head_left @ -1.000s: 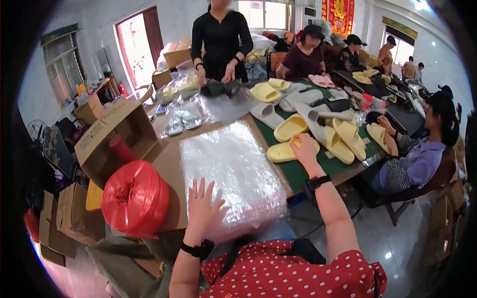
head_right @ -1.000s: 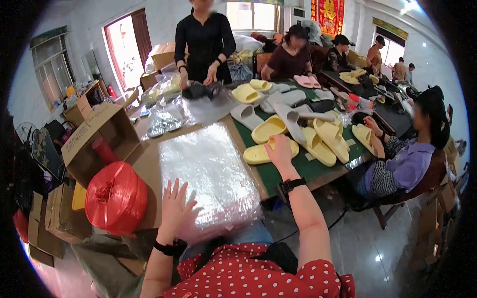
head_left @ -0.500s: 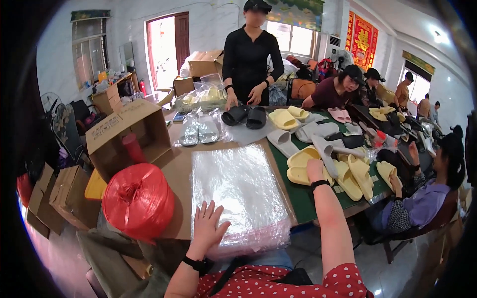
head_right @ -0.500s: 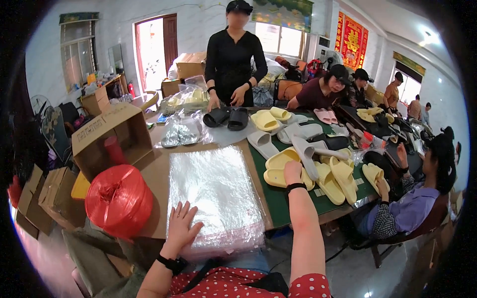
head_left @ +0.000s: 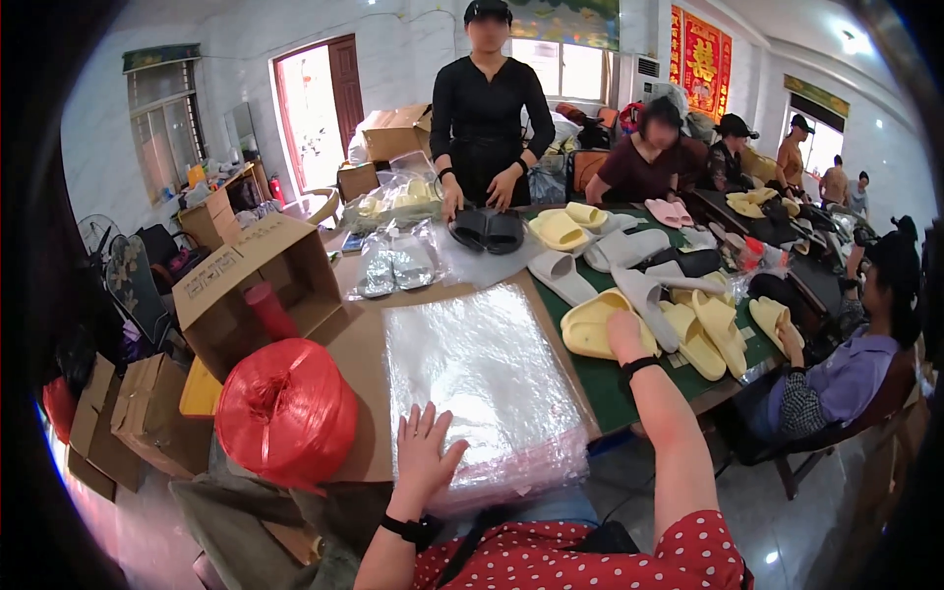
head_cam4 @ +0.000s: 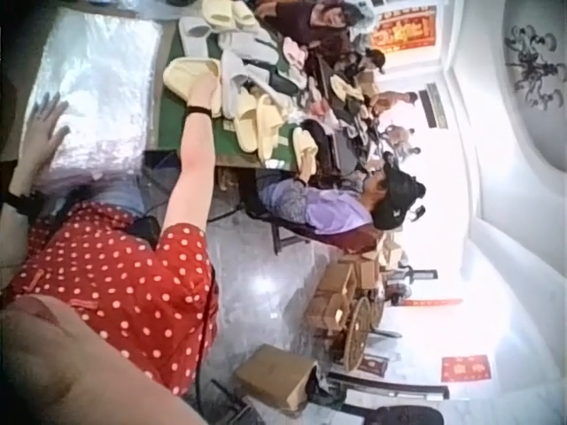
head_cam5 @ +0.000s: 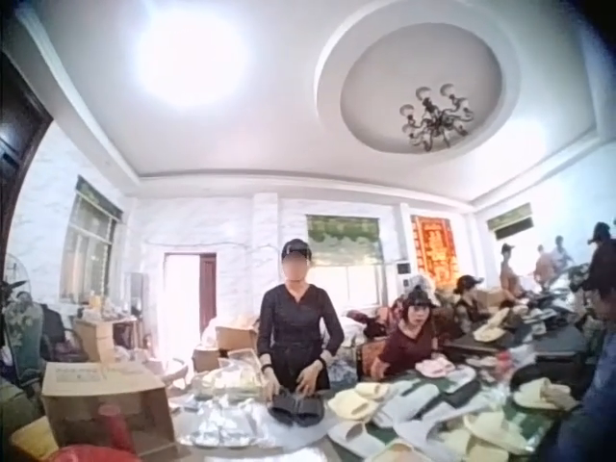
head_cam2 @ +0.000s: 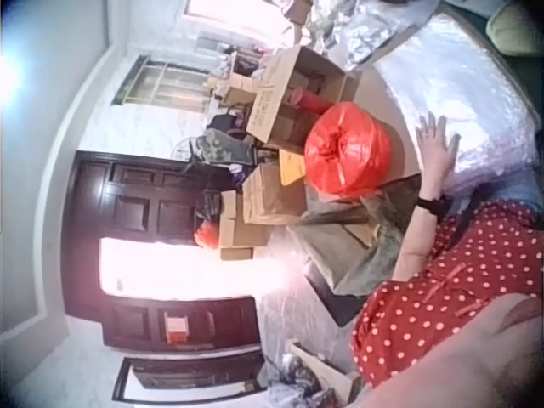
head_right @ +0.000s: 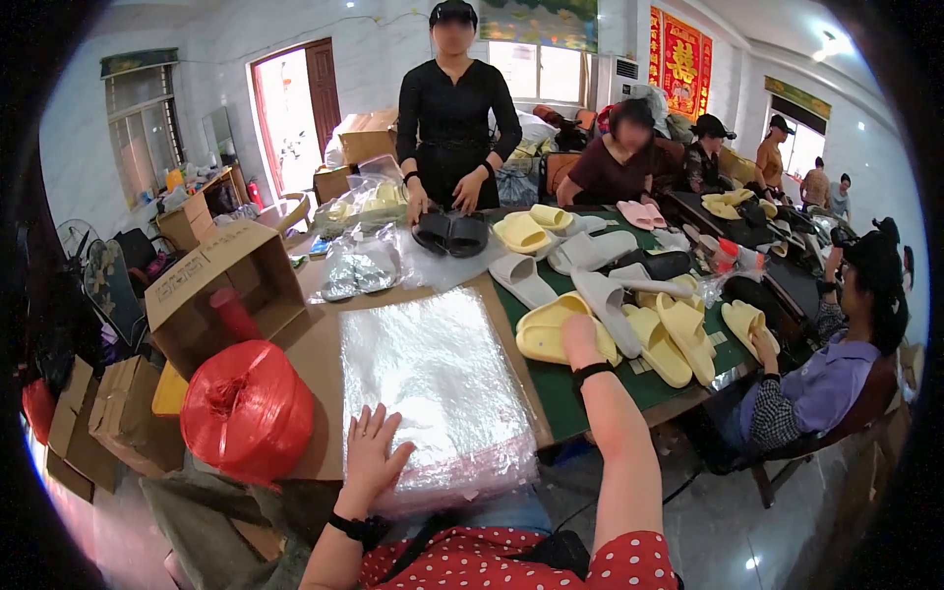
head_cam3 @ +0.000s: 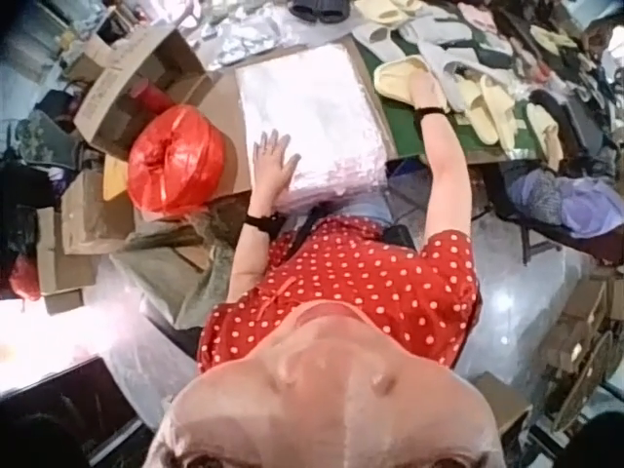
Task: The recorder is packaging pairs of yellow slippers into plastic bags.
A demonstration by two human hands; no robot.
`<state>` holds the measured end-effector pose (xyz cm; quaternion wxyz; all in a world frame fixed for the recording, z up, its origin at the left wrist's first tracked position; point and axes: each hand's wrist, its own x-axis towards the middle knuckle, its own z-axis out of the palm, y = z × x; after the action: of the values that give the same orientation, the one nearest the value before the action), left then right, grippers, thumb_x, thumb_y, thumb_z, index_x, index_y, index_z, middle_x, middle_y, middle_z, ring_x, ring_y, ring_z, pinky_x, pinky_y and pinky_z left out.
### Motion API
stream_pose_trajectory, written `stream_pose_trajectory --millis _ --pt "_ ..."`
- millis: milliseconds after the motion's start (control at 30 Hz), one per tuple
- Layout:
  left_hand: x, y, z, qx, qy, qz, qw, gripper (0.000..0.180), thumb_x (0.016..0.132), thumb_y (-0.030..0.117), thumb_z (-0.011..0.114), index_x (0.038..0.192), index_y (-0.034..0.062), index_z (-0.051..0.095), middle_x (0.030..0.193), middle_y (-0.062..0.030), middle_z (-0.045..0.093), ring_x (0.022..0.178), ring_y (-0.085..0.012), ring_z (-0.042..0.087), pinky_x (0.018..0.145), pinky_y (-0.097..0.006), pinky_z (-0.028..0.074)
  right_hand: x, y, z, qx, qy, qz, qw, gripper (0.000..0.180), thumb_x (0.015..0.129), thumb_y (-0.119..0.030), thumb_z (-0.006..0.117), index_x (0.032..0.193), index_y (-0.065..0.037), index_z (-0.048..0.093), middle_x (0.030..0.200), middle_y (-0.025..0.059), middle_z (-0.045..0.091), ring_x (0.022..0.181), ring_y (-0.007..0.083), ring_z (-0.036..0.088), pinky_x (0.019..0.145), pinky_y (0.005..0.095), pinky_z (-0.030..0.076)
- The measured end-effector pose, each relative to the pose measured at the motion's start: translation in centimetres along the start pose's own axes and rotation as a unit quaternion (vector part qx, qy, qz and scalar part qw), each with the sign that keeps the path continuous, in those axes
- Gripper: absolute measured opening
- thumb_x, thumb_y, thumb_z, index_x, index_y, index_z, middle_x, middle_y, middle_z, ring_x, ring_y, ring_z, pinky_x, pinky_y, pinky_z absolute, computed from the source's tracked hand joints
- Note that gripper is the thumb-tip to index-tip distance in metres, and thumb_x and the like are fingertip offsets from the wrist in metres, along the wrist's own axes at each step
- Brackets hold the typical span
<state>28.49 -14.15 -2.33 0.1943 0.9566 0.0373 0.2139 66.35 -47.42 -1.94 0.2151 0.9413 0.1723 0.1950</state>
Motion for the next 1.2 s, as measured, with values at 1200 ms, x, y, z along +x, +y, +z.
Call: stream_pose_trajectory --millis 1200 --pt "-0.3 -0.2 -0.3 0.004 0.007 -0.007 1.0 0.062 0.094 0.052 0.059 0.142 0.0132 0.056 0.154 -0.0194 0.043 0.147 -0.0414 0.031 0.122 -0.054 0.015 -5.2 -2.9 -3.3 0.33 -0.001 0.099 0.939 0.053 0.091 -0.048 0.061 0.086 0.003 0.074 0.088 0.0247 0.072 0.08 0.0417 0.07 0.072 0.0516 0.054"
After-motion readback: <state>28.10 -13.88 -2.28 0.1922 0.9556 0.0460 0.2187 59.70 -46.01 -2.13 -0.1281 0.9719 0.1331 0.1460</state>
